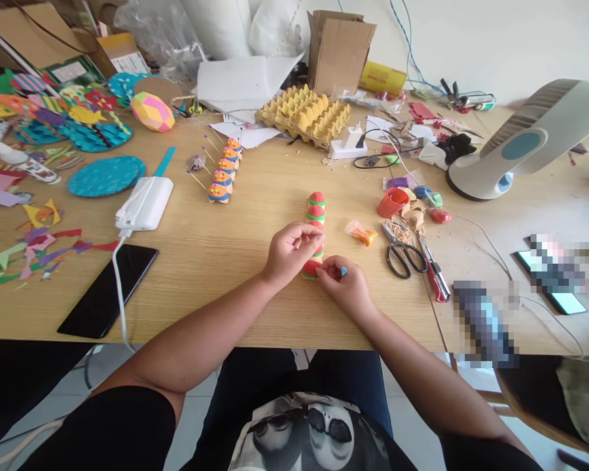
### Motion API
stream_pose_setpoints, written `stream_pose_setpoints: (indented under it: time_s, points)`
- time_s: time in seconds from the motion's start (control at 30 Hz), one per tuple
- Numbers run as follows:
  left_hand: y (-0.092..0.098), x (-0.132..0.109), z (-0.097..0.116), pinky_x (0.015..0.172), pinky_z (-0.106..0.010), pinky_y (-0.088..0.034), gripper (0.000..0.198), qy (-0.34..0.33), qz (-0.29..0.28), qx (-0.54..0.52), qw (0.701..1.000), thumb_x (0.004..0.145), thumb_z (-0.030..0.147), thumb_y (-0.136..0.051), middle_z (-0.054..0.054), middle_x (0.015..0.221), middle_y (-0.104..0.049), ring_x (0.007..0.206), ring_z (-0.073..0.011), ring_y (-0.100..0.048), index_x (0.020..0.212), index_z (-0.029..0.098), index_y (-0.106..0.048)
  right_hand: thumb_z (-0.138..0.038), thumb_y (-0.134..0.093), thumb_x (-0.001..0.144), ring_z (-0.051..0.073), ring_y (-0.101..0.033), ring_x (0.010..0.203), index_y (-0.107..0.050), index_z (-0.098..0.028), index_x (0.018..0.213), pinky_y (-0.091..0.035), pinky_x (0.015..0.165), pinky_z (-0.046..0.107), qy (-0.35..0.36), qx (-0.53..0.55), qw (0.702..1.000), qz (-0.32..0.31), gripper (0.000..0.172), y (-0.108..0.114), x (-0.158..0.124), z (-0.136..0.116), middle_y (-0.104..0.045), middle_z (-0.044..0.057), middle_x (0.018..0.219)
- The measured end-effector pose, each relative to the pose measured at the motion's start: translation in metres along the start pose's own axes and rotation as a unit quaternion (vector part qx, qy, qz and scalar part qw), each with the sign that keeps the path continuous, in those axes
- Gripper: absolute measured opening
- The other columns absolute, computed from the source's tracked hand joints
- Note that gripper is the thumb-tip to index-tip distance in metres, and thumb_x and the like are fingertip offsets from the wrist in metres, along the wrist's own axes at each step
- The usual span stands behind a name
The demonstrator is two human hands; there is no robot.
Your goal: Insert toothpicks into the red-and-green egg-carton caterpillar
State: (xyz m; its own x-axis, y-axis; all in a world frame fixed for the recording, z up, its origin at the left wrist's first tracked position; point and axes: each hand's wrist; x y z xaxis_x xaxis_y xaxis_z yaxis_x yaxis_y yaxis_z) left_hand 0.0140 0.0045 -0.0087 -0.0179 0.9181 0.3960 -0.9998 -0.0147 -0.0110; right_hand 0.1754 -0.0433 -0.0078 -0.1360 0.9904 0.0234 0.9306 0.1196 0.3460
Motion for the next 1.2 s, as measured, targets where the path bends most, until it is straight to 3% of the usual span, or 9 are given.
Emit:
stream_pose_setpoints:
  time_s: [0.23,0.57,1.03,1.2]
  points:
    - [0.001,0.0,-0.002,0.07,-0.026,-0.048,0.018,0.011,0.004,0.004,1.0,0.089,0.037,-0.074,-0.003,0.086,-0.072,0.075,-0.0129,-0.06,0.088,0.019,-0.074,-0.042,-0.066,0.086,0.012,-0.041,0.057,-0.066,-0.019,0.085,-0.033,0.054,0.027,-0.032,0.049,0.998,0.002,0.023,0.008,0.003,0.001,-0.05,-0.003,0.063]
    - [0.001,0.0,0.001,0.069,-0.026,-0.048,0.018,0.01,0.008,0.007,1.0,0.089,0.037,-0.073,-0.003,0.086,-0.073,0.074,-0.0127,-0.061,0.088,0.019,-0.074,-0.053,-0.077,0.079,0.014,-0.042,0.058,-0.057,-0.023,0.079,-0.032,0.053,0.028,-0.047,0.083,0.995,-0.014,0.036,-0.003,0.006,0.003,-0.049,-0.003,0.064]
    - [0.001,0.0,0.0,0.069,-0.026,-0.048,0.019,0.018,0.007,0.004,1.0,0.089,0.039,-0.074,-0.003,0.087,-0.073,0.074,-0.0128,-0.061,0.089,0.019,-0.075,-0.049,-0.079,0.078,0.012,-0.04,0.057,-0.057,-0.022,0.08,-0.029,0.054,0.027,-0.056,0.102,0.993,-0.022,0.035,0.001,0.006,0.002,-0.048,-0.005,0.062]
    - [0.001,0.0,0.002,0.069,-0.026,-0.048,0.019,0.028,0.014,0.001,1.0,0.089,0.039,-0.075,-0.003,0.089,-0.075,0.075,-0.0127,-0.062,0.09,0.02,-0.076,-0.056,-0.074,0.08,0.01,-0.033,0.053,-0.055,-0.023,0.083,-0.022,0.05,0.027,-0.094,0.202,0.975,-0.007,0.038,0.017,0.009,-0.008,-0.044,-0.006,0.06]
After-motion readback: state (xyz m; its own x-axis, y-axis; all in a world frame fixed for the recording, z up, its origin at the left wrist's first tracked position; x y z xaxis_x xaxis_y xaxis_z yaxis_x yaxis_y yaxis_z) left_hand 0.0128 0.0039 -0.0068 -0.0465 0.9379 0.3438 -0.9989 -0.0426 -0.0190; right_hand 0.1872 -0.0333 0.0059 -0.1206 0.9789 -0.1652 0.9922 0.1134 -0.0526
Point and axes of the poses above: each hand's wrist, its own x-axis towards the middle knuckle, its own y-axis out of the back of the hand, z = x × y
